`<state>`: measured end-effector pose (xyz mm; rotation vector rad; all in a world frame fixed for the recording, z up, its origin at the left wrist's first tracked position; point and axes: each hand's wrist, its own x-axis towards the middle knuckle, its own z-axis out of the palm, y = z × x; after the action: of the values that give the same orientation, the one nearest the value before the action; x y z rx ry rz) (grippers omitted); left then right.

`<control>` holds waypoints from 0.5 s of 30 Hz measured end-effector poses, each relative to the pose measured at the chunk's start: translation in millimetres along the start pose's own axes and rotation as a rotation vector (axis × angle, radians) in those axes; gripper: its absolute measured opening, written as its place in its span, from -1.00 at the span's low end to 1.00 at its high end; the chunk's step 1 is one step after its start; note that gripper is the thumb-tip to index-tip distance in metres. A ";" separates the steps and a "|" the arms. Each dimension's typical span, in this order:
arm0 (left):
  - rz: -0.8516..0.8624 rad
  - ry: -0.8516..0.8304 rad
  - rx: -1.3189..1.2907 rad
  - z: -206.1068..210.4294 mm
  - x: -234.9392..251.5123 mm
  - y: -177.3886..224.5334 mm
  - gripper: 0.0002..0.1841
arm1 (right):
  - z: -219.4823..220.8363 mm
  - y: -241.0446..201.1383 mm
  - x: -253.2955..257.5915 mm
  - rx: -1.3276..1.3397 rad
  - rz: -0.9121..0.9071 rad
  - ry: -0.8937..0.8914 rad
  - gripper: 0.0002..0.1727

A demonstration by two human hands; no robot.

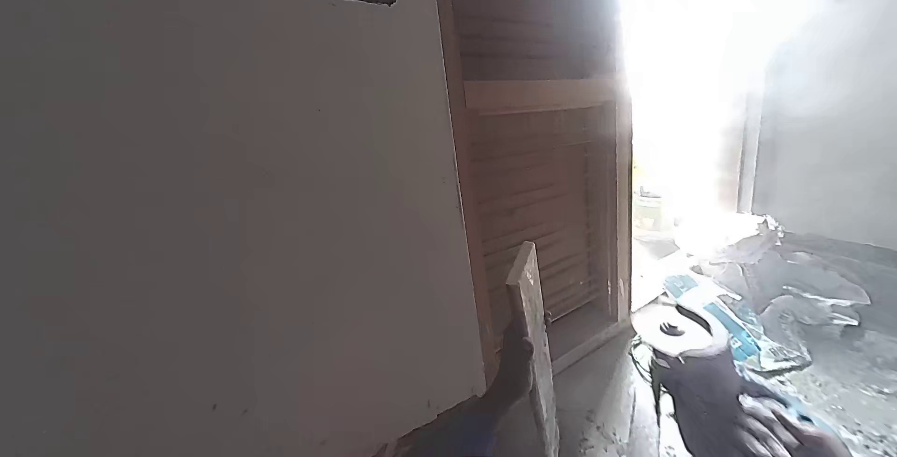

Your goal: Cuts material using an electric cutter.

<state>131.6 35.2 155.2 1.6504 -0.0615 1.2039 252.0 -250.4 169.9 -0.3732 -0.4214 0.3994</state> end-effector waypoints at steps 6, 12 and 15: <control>-0.001 0.026 0.089 20.9 -0.5 13.5 -0.40 | 119.6 30.6 37.8 0.222 0.016 -0.093 -0.48; -0.097 0.026 0.072 32.0 -6.8 17.7 -0.47 | 153.3 45.8 27.9 0.123 0.024 0.032 -0.56; 0.006 0.003 0.043 32.0 -10.5 3.9 -0.44 | 152.3 46.2 24.2 0.109 0.019 0.033 -0.55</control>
<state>145.5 4.4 152.0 1.6869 -0.0388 1.2194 188.6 -159.9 287.1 -0.2772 -0.3627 0.4329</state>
